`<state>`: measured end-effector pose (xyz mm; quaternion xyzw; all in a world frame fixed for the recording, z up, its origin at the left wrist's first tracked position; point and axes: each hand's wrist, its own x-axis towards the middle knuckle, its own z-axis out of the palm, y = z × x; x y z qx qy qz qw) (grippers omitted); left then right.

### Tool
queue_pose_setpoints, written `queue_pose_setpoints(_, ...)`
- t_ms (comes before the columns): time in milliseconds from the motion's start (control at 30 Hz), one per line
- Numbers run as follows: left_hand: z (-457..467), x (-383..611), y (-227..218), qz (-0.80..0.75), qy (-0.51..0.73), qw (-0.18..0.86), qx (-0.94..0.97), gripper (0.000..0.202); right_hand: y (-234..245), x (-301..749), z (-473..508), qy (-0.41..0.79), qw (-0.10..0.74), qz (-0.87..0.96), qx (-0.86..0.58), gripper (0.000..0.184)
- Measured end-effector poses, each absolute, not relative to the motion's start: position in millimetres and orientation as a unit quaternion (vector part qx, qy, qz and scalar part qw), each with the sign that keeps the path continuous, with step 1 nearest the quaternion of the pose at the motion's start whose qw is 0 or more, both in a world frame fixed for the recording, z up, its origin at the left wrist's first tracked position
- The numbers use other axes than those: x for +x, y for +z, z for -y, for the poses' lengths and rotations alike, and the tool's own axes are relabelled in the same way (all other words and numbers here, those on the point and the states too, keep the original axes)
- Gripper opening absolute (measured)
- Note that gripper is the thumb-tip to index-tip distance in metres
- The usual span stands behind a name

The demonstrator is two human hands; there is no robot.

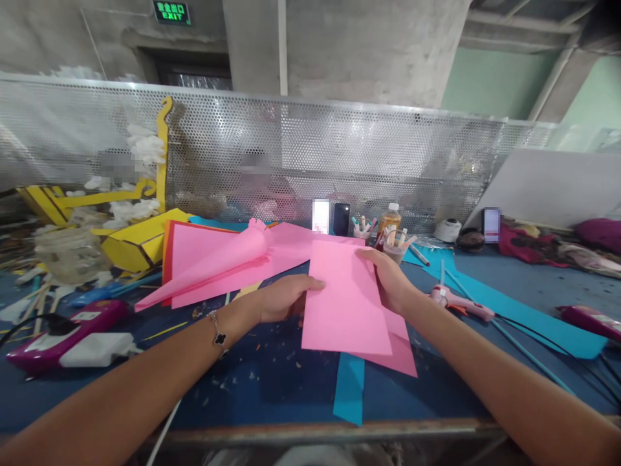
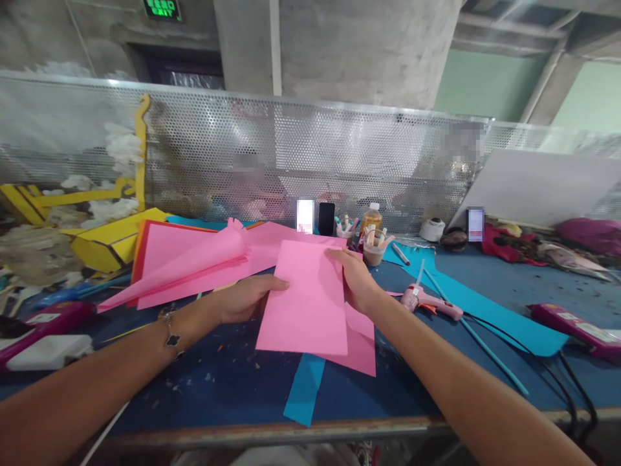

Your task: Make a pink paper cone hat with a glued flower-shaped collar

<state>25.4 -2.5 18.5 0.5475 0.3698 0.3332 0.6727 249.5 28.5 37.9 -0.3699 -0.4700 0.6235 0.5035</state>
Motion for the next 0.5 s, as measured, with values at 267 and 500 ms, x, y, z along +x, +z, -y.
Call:
queue_pose_setpoints(267,-4.3,21.3,11.5,-0.347,0.321,0.668,0.576,0.037,37.7,250.6,-27.5,0.625,0.481,0.473,-0.393,0.022)
queue_pose_setpoints(500,1.0,19.0,15.8,-0.302,0.213,0.666,0.648,0.046,40.7,256.2,-32.6,0.607,0.498,0.478,-0.395,0.026)
